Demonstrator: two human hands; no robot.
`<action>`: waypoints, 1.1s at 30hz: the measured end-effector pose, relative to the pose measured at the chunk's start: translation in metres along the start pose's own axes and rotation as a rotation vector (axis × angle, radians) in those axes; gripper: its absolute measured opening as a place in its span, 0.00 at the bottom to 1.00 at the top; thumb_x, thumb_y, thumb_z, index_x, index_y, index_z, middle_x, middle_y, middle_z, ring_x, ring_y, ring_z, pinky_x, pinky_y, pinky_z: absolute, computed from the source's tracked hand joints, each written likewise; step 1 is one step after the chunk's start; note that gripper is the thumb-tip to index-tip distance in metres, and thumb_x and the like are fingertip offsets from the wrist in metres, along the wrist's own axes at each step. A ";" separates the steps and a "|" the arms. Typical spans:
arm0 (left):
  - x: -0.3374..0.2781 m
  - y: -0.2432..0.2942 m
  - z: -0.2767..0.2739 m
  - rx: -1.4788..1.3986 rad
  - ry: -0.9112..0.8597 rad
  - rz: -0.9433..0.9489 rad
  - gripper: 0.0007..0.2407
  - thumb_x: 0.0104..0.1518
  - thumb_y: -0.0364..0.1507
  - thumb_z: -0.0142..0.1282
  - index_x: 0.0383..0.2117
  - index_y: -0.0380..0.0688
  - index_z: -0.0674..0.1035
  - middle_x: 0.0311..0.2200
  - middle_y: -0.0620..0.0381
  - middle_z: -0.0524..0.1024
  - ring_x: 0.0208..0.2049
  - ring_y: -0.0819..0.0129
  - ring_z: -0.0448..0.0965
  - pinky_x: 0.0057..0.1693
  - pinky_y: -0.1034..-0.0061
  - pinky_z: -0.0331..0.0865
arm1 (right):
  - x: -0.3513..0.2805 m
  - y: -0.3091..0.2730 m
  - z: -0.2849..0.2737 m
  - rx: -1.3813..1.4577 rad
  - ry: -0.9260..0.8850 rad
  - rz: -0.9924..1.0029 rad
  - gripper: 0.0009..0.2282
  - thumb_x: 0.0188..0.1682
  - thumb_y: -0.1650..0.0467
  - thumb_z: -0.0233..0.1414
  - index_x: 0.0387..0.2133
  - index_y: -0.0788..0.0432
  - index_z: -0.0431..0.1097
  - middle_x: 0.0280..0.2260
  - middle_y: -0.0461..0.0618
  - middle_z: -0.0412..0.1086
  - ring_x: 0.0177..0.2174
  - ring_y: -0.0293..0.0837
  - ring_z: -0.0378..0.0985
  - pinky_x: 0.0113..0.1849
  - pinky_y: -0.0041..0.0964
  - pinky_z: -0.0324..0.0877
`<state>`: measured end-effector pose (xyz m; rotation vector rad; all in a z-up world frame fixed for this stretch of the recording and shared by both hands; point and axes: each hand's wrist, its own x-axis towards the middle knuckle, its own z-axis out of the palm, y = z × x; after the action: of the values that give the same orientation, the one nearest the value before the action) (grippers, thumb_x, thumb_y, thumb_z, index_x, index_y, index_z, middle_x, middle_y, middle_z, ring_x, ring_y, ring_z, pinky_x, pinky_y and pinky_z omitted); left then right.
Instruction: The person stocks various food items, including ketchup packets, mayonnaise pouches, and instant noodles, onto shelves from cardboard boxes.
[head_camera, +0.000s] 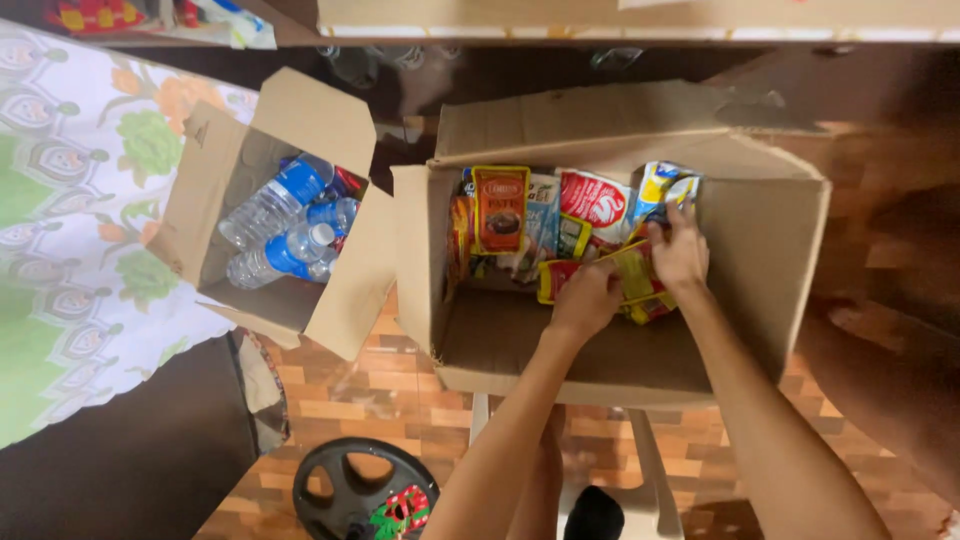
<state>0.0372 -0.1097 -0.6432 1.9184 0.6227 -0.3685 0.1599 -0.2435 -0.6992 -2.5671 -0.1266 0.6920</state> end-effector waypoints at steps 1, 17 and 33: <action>0.000 0.006 -0.002 -0.055 -0.034 -0.066 0.09 0.59 0.30 0.55 0.42 0.43 0.81 0.48 0.40 0.80 0.49 0.41 0.79 0.54 0.52 0.72 | 0.001 0.015 0.001 0.059 0.037 -0.035 0.21 0.54 0.63 0.52 0.60 0.55 0.65 0.69 0.59 0.54 0.58 0.66 0.66 0.57 0.54 0.63; -0.174 0.181 -0.140 0.008 0.379 0.129 0.29 0.48 0.27 0.68 0.59 0.41 0.69 0.52 0.43 0.78 0.55 0.46 0.75 0.57 0.55 0.66 | -0.266 -0.212 -0.219 0.576 0.131 -0.190 0.13 0.50 0.73 0.54 0.47 0.65 0.74 0.56 0.56 0.71 0.52 0.45 0.76 0.42 0.34 0.72; -0.416 0.376 -0.211 -1.315 -0.456 -0.136 0.28 0.53 0.24 0.65 0.61 0.40 0.67 0.50 0.55 0.78 0.45 0.62 0.82 0.52 0.63 0.79 | -0.390 -0.241 -0.417 1.219 -0.510 0.382 0.12 0.46 0.70 0.58 0.42 0.58 0.73 0.32 0.48 0.79 0.29 0.42 0.82 0.27 0.40 0.77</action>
<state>-0.0921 -0.1477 -0.0589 0.5114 0.4770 -0.3297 0.0359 -0.2872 -0.0931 -1.2219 0.4890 1.0964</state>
